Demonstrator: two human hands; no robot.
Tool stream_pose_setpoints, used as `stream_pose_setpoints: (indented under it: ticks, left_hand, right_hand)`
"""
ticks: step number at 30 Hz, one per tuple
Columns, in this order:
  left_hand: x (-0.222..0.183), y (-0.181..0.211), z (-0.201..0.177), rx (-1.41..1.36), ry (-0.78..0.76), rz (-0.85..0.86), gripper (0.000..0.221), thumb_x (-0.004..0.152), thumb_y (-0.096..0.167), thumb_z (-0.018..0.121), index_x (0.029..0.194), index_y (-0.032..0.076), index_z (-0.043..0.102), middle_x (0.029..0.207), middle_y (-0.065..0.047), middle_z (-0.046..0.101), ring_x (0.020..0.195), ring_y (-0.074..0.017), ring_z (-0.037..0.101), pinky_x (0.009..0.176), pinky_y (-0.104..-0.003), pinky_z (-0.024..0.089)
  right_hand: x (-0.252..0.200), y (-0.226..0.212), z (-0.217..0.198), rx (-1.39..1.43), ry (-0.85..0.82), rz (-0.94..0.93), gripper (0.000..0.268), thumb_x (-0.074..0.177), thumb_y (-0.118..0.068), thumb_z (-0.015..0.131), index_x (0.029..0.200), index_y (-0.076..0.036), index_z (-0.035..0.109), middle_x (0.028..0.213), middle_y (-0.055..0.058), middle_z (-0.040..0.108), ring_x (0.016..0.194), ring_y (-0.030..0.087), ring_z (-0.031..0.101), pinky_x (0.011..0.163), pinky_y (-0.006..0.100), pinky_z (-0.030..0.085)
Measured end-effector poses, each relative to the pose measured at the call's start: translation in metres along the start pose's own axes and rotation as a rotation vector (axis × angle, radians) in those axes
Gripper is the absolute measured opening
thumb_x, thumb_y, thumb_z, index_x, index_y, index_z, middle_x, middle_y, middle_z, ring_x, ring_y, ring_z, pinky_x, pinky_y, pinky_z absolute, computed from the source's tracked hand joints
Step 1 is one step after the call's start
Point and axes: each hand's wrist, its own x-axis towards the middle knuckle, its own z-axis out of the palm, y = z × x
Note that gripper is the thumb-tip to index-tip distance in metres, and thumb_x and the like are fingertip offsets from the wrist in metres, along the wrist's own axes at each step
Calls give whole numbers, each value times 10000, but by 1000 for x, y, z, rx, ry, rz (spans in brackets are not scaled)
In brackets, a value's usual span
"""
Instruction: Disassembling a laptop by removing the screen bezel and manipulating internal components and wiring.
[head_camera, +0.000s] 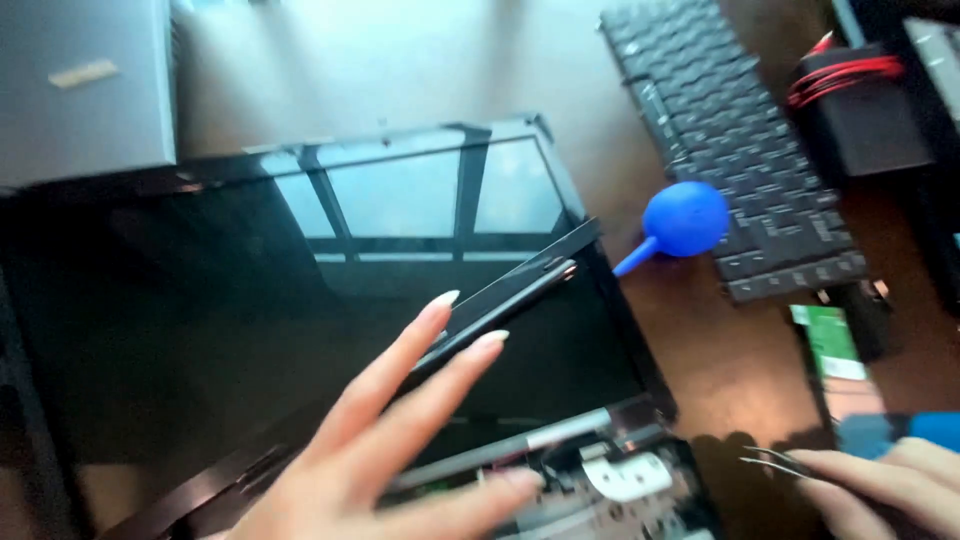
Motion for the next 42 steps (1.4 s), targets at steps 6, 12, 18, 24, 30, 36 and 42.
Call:
stream_pose_setpoints:
  ticks: [6,12,18,24,30,36,42]
  left_hand:
    - [-8,61,-44,64,357,-90,496,1009,277,417,889,111,869,1153,-25,851,1083,-137,835,933,-295,639]
    - [-68,35,-81,373,809,-461,243,1125,-27,542,1337,-35,659,1389,-222,599,1163,-308,612,1048,-390,466]
    - [-125,-50,-102,75,1087,-857,440,1059,248,699,1391,19,521,1254,-161,611,1100,-219,630,862,-334,564]
    - [-81,-2,-116,-441,919,-1228,607,955,413,549,1483,114,523,1570,-65,517,1476,-159,477,1230,-332,310]
    - [-93,-57,-101,-681,1138,-1002,356,1074,306,502,1119,47,743,995,-85,745,897,-172,690,821,-350,594]
    - [-92,-17,-114,-517,1034,-1087,401,1136,308,420,1014,68,717,876,-42,648,828,-133,548,745,-284,427]
    - [-89,-3,-139,-488,995,-1131,561,1029,394,437,1510,113,495,1608,-34,502,1513,-204,428,1219,-380,325]
  right_hand:
    - [13,-67,-29,-246,-30,-314,140,818,-213,787,928,-128,774,968,10,780,726,235,656,792,382,537]
    - [42,-92,-45,-79,-94,-157,212,816,-264,784,988,-140,790,992,43,735,1054,249,635,972,410,490]
    - [127,-173,-19,58,-192,54,301,974,-390,631,1025,-132,778,1002,67,774,887,263,682,819,412,462]
    - [190,-184,45,18,-459,362,776,1072,-702,317,819,-27,606,1007,211,713,1021,381,626,921,440,409]
    - [209,-205,62,189,-384,716,984,984,-797,337,1489,38,464,1556,161,473,1434,349,431,1158,425,323]
    - [203,-233,46,212,-314,729,922,1026,-778,313,1500,1,449,1486,156,505,1278,396,513,862,611,490]
    - [210,-245,33,176,-237,608,896,1104,-751,316,1492,47,443,1439,214,518,1244,395,516,954,524,421]
